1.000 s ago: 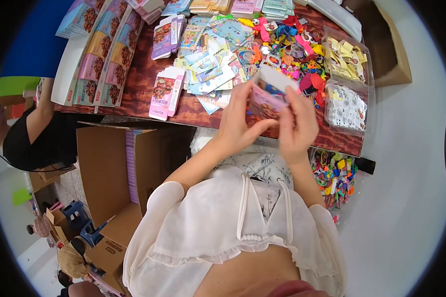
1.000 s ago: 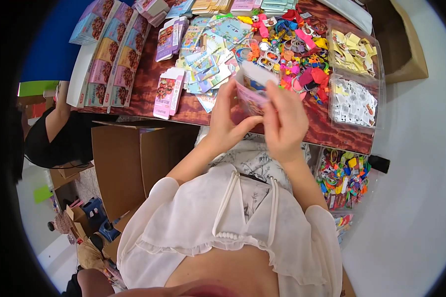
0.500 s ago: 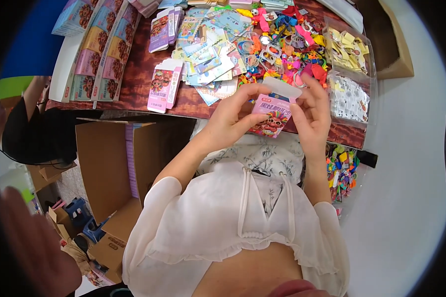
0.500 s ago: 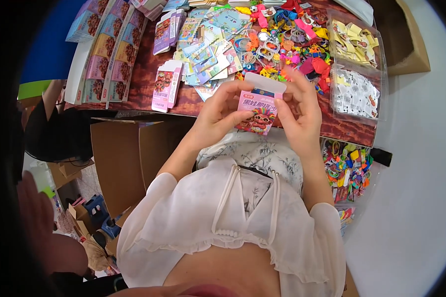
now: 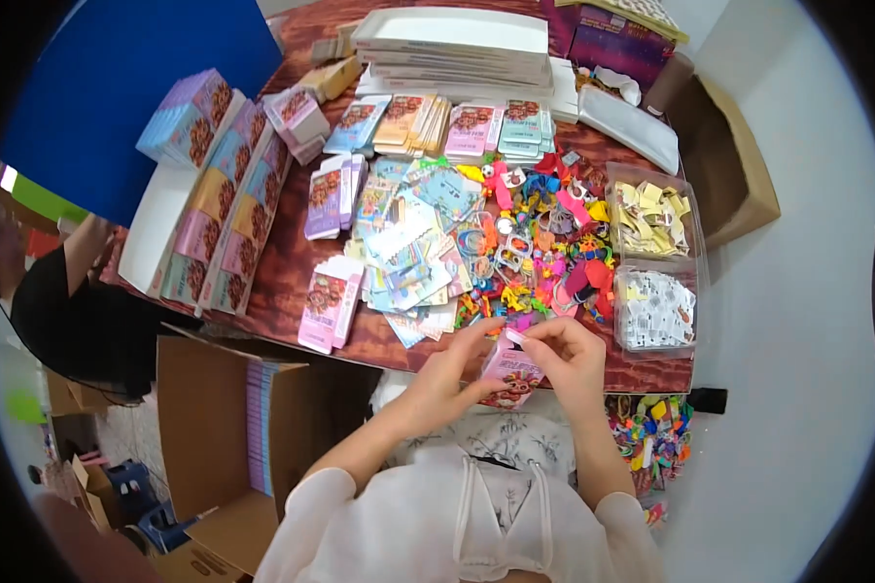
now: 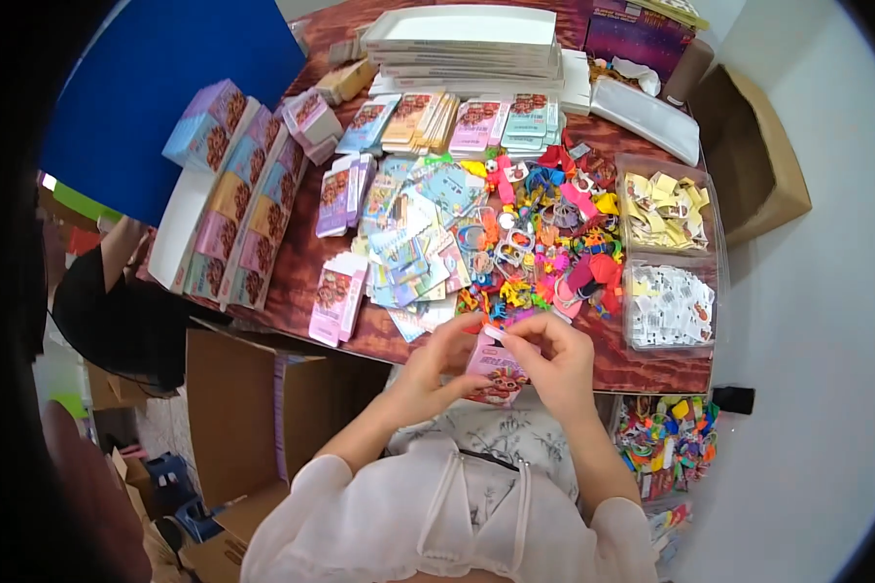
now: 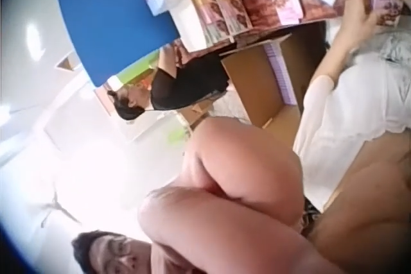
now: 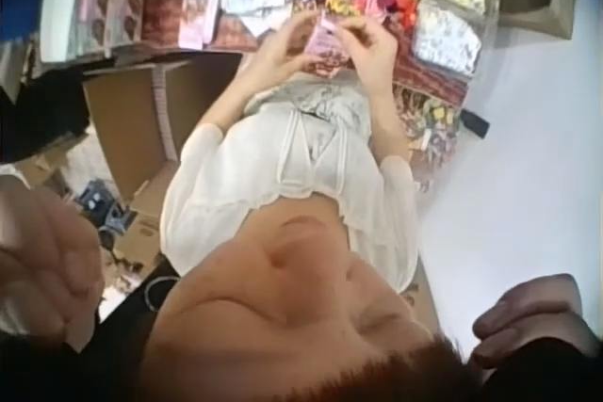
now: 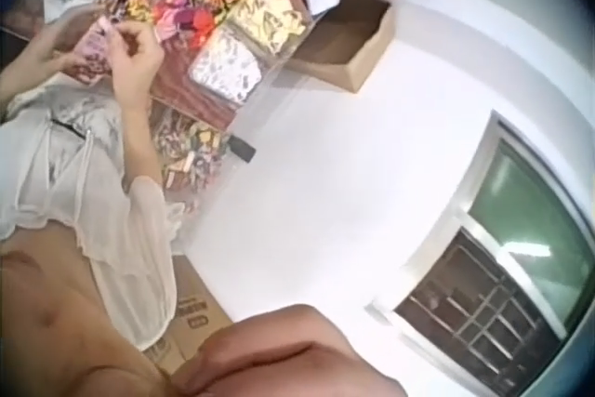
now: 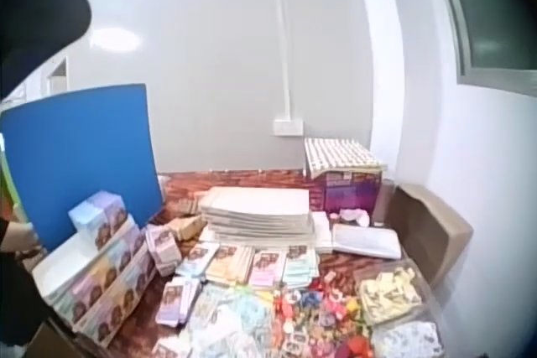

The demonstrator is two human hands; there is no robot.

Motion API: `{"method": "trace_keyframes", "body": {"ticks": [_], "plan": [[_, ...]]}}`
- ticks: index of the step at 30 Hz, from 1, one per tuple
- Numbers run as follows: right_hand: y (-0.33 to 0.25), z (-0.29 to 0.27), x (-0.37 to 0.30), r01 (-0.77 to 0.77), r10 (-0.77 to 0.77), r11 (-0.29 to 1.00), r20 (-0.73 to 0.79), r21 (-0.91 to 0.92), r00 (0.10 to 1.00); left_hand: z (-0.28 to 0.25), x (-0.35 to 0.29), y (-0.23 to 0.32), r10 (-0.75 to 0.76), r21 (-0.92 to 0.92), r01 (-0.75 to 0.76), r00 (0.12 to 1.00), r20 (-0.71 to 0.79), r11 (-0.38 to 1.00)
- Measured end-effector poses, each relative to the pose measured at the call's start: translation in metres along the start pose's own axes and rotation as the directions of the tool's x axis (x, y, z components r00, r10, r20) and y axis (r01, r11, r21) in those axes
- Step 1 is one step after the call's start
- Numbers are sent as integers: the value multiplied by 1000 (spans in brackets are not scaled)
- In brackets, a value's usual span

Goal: Packaging small colorful toys or items into pink and white bags at a workshop table.

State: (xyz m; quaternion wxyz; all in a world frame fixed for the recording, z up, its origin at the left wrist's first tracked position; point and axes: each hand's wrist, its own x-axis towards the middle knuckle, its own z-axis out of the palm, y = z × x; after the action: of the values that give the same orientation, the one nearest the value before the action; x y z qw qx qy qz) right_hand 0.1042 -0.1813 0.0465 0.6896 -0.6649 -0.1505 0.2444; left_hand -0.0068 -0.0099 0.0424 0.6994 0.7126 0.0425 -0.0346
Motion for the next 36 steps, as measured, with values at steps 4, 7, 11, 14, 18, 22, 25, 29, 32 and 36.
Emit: {"method": "trace_keyframes", "body": {"ticks": [4,7,11,14,18,22,25,29,32,36], "plan": [[-5,2,-6,37,-35,998,48,-53,998,0,-10,2,68,-53,-68,998,-5,996],[-13,-17,10,7,7,997,171,-83,985,-1,0,7,5,-6,-5,1000,16,1000],[-28,-26,17,-78,90,994,153,-79,984,0,7,11,7,9,-8,998,59,1000],[-31,-28,19,-109,118,993,218,-50,969,1,7,10,-27,-31,29,997,69,999],[-19,-21,10,-56,66,996,177,-65,982,4,3,2,4,-109,-1,1000,27,994],[6,-28,4,151,-139,986,150,-73,979,6,6,-1,-6,-113,9,1000,23,994],[2,-28,-1,226,-204,968,175,-112,963,3,7,-3,38,-95,-37,999,5,995],[2,-26,-5,370,-319,905,240,-210,917,3,5,-1,20,-151,-22,1000,-15,988],[2,-22,-9,360,-295,890,249,-281,922,0,4,-5,57,5,-57,998,18,998],[3,-10,-13,441,-340,826,312,-352,887,-12,-7,-6,127,216,-128,992,22,968]]}}
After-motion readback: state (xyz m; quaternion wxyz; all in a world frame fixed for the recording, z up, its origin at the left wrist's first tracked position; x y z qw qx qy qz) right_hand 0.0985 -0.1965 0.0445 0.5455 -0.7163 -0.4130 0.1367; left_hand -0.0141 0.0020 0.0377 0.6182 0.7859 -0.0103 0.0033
